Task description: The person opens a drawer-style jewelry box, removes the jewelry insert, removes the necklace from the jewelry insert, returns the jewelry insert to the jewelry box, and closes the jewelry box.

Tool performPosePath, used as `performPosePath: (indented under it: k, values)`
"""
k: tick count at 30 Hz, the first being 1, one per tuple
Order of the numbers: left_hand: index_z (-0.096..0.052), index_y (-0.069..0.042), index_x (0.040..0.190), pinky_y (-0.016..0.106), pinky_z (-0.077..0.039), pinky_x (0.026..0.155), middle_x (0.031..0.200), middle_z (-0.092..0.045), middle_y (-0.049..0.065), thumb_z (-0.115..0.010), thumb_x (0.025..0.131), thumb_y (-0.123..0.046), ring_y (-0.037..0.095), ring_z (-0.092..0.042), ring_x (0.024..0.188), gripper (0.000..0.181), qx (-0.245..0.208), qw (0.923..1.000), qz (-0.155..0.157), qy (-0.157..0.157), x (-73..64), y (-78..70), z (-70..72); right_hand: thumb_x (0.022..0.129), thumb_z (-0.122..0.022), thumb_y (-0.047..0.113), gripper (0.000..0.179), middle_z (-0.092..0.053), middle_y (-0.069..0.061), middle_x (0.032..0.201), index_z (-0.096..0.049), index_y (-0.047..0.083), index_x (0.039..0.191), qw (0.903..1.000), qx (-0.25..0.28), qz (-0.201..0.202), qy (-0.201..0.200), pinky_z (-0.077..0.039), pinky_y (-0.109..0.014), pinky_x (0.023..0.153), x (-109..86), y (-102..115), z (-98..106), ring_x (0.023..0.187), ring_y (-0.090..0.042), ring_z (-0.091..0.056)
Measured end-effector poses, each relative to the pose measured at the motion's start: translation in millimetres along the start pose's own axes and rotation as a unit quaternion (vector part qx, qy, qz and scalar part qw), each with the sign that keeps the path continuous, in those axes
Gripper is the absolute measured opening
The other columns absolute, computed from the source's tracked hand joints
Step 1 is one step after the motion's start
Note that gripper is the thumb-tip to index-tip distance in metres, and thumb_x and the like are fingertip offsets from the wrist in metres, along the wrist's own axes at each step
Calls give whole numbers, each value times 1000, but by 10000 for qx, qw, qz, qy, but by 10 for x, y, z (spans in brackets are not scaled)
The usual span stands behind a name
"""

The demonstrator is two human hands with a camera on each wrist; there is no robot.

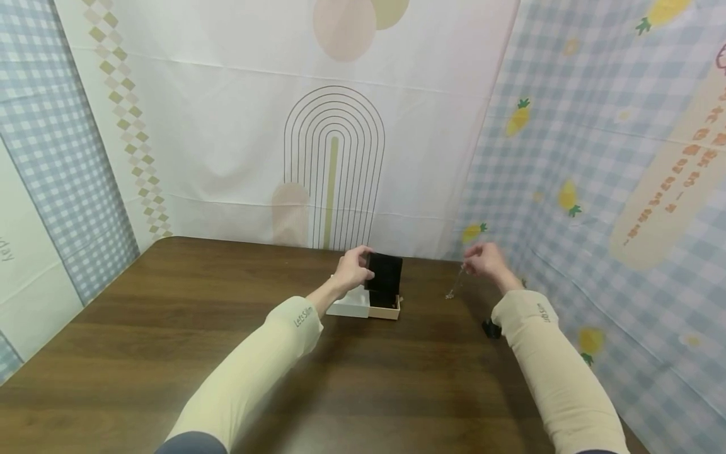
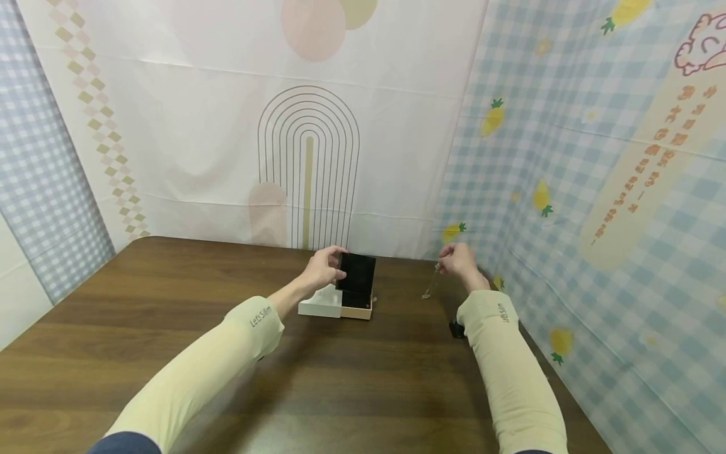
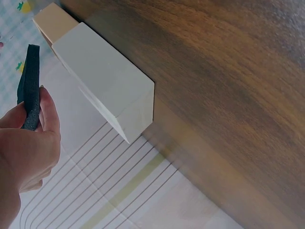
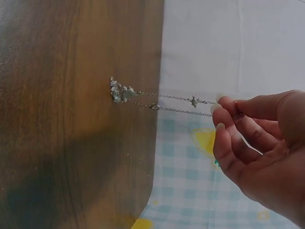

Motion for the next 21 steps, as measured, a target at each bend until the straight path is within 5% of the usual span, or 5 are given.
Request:
performPosePath:
  k: [9,21]
  values:
    - [-53,-12,134,34,-59,75,122,-57,22,-65,82,7,31,-62,97,57,-38,10000,6,-20,-7,-10,16,82,-57,-6,23,-71,-27,83,-60,-16,102,9969,-733,225,-189,-52,-20,50,3,-39,-43,53,-9,-61]
    - [-53,-12,134,33,-59,74,124,-56,23,-65,82,7,33,-62,99,57,-91,9999,49,-37,-5,-3,33,86,-57,3,23,-71,-21,83,-63,-10,104,9828,-1821,311,-2,-50,-27,52,-3,-135,-147,53,-13,-58]
Point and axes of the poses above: each hand's wrist, its own x-axis towards the middle knuckle, its own z-axis out of the back of the hand, y = z × x, the point moved 6 cm from there along x, towards the middle knuckle
